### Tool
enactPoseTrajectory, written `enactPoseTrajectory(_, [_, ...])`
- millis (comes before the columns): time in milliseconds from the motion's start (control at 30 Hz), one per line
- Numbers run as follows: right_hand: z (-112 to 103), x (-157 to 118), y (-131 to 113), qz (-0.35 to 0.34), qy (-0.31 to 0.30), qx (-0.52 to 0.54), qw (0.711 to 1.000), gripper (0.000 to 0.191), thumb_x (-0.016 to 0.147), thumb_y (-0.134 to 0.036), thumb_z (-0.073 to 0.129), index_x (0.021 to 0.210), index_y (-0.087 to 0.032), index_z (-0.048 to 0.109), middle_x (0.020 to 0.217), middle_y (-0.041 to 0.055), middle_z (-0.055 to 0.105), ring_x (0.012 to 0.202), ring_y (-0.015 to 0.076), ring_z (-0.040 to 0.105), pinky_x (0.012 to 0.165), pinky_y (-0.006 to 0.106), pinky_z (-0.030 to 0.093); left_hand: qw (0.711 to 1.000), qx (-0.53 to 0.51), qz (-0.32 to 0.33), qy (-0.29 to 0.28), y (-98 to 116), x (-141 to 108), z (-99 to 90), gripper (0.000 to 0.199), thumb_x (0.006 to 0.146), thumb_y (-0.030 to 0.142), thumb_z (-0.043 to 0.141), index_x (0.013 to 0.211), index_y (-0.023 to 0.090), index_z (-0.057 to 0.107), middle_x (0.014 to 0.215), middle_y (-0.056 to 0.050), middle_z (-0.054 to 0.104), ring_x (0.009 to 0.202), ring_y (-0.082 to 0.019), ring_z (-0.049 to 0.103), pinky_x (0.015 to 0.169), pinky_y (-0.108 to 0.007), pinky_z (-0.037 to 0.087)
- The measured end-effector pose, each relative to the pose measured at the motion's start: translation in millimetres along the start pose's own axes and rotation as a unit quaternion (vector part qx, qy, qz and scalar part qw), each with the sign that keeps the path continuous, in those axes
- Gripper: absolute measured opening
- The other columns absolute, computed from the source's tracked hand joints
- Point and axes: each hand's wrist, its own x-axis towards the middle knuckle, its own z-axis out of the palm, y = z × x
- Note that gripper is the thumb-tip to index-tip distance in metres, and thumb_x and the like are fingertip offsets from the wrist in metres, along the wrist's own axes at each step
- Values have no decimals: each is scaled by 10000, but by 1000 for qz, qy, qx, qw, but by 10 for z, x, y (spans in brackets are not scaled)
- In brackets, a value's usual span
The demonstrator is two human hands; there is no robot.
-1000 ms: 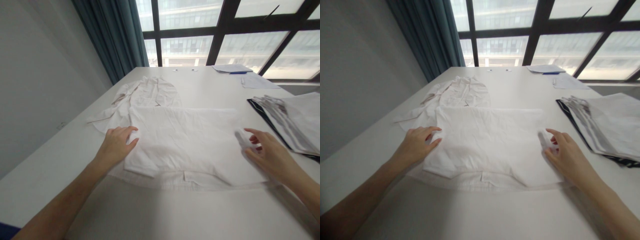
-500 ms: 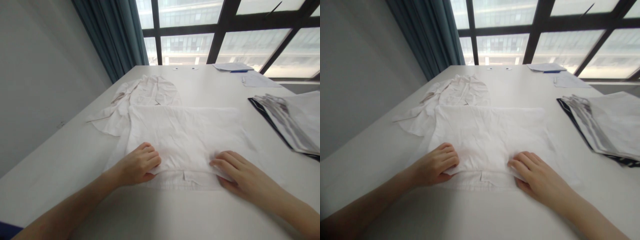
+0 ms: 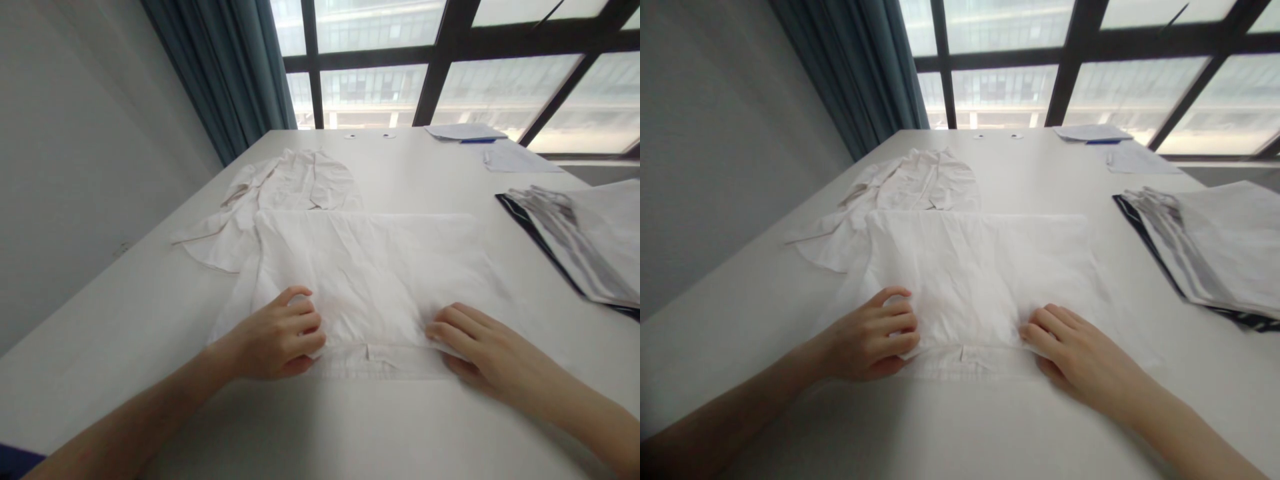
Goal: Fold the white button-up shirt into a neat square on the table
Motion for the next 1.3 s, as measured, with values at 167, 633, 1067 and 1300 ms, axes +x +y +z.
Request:
enactPoseTrajectory(167, [42, -15, 7, -4, -8, 16, 1000, 162, 896, -123, 496, 1000, -206, 588, 929, 71, 622, 862, 214, 594, 735, 345, 519, 1000, -26, 3, 4, 11, -1, 2, 252, 970, 287, 454, 744, 199, 519, 744, -5, 576, 742, -163, 491, 1048, -428, 334])
enactPoseTrajectory(633, [104, 75, -120, -104, -1, -63, 993, 367, 1006, -162, 400, 1286, -226, 628, 1402, 78, 575, 1243, 255, 516, 967, 440, 465, 1000, -12, 9, -27, 156, 82, 78, 332, 997, 272, 473, 1314, 237, 561, 1482, -92, 491, 1368, -239, 436, 1193, -487, 211])
enactPoseTrajectory(1067, [130, 71, -170, -121, 7, -113, 986, 386, 992, -99, 367, 1275, -105, 629, 1441, 45, 558, 1216, 250, 538, 967, 427, 436, 999, 32, 30, 14, 219, 69, 118, 333, 1001, 254, 436, 1239, 103, 613, 1452, -83, 535, 1354, -211, 469, 1244, -417, 153])
enactPoseTrajectory(1300, [28, 77, -152, -98, -42, 12, 994, 367, 961, -193, 518, 1310, -215, 628, 1325, 34, 654, 1285, 224, 530, 1043, 412, 430, 991, -114, 38, -51, 163, 74, 24, 405, 998, 303, 443, 1358, 140, 527, 1446, -87, 541, 1370, -213, 467, 1224, -372, 194])
